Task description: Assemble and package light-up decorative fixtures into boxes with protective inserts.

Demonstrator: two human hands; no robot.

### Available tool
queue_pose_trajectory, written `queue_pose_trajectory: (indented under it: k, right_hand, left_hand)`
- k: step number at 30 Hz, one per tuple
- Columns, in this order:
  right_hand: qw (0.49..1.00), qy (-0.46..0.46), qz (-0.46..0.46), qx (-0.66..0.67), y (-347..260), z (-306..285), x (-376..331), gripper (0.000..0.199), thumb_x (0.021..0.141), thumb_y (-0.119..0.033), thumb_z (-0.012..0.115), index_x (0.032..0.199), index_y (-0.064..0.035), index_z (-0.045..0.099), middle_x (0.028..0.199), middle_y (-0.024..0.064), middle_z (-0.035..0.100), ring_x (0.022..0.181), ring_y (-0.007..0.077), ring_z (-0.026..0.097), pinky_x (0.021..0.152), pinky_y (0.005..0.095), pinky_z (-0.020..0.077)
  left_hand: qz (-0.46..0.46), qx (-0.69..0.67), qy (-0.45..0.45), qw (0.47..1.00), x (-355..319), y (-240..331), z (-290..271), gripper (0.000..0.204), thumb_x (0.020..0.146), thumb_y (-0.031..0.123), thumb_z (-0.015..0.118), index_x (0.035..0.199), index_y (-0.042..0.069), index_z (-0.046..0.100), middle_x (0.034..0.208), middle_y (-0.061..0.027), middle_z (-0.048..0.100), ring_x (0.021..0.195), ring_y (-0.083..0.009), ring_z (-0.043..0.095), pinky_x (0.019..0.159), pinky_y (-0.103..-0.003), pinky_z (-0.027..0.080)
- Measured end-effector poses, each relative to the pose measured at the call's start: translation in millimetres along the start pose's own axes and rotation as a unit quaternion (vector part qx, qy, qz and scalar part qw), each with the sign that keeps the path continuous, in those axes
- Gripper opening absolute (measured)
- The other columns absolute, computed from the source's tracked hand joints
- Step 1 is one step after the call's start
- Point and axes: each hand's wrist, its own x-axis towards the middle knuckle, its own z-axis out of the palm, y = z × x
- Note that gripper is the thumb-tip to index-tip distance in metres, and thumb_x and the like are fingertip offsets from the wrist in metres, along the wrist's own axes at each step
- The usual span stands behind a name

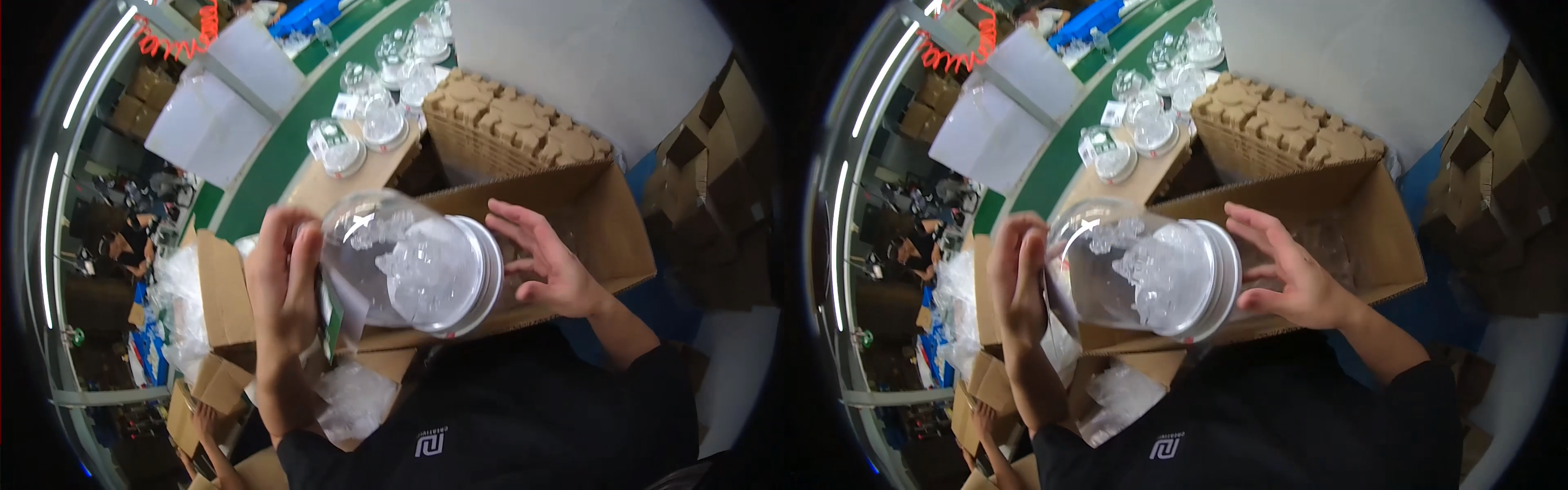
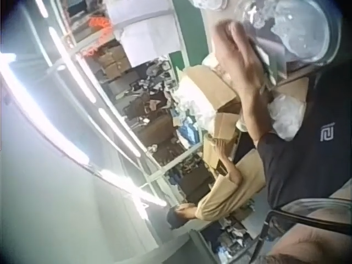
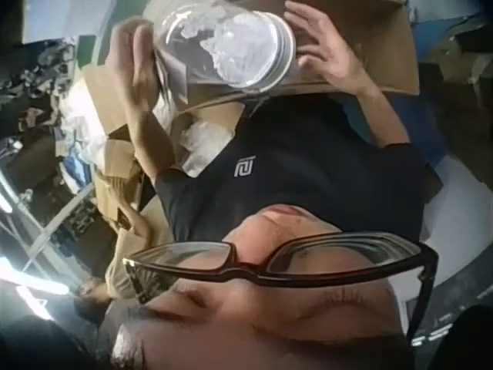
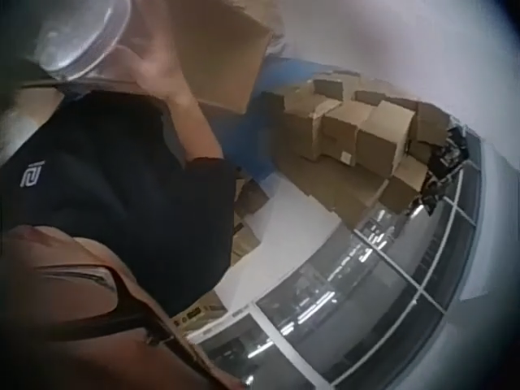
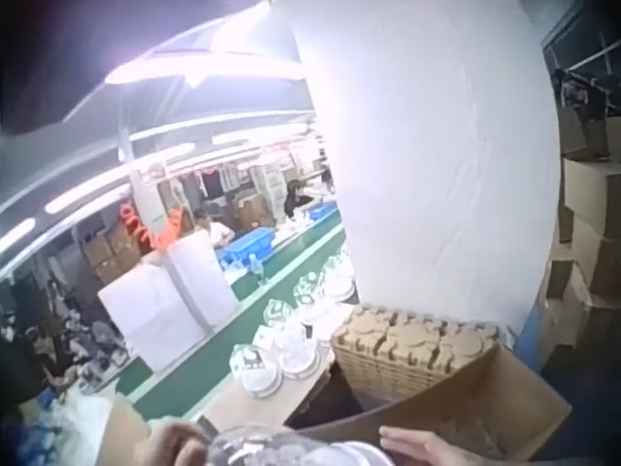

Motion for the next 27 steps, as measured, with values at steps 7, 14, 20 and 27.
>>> queue_pose_trajectory:
  k: [7,14,20,27]
  right_hand:
    - [0.92,-0.054,-0.085,-0.38,18,11,19,0.127,0.065,-0.035,0.094,0.157,-0.0035,0.013,0.164,0.0193,0.016,0.152,0.0335,0.02,0.122,0.0437,0.0235]
    - [0.914,-0.023,-0.074,-0.398,25,22,18,0.131,0.064,-0.032,0.094,0.157,-0.0007,0.008,0.16,0.0251,0.021,0.149,0.0378,0.025,0.121,0.0419,0.0234]
    - [0.9,-0.091,-0.039,-0.424,4,-9,20,0.119,0.07,-0.036,0.09,0.156,0.0,0.017,0.155,0.0258,0.033,0.144,0.0388,0.035,0.119,0.0426,0.0294]
    - [0.876,-0.126,0.059,-0.463,-5,-62,23,0.08,0.087,-0.032,0.075,0.152,-0.0072,0.035,0.147,0.019,0.049,0.136,0.0351,0.047,0.112,0.0432,0.0398]
  left_hand:
    - [-0.03,0.069,-0.068,0.995,28,-3,14,0.023,0.102,0.02,0.057,0.097,-0.002,0.059,0.076,-0.0107,0.06,0.07,-0.0143,0.053,0.066,-0.03,0.045]
    - [0.041,0.115,-0.091,0.988,31,-6,32,0.025,0.103,0.021,0.056,0.101,-0.003,0.059,0.074,-0.0089,0.059,0.068,-0.0097,0.05,0.063,-0.029,0.044]
    - [0.029,0.137,-0.137,0.981,29,-18,41,0.027,0.102,0.024,0.056,0.099,-0.004,0.057,0.079,-0.02,0.062,0.073,-0.0311,0.057,0.068,-0.039,0.047]
    - [-0.081,0.166,-0.21,0.96,15,-44,50,0.028,0.1,0.026,0.06,0.098,-0.001,0.056,0.077,-0.025,0.062,0.074,-0.043,0.061,0.066,-0.046,0.047]
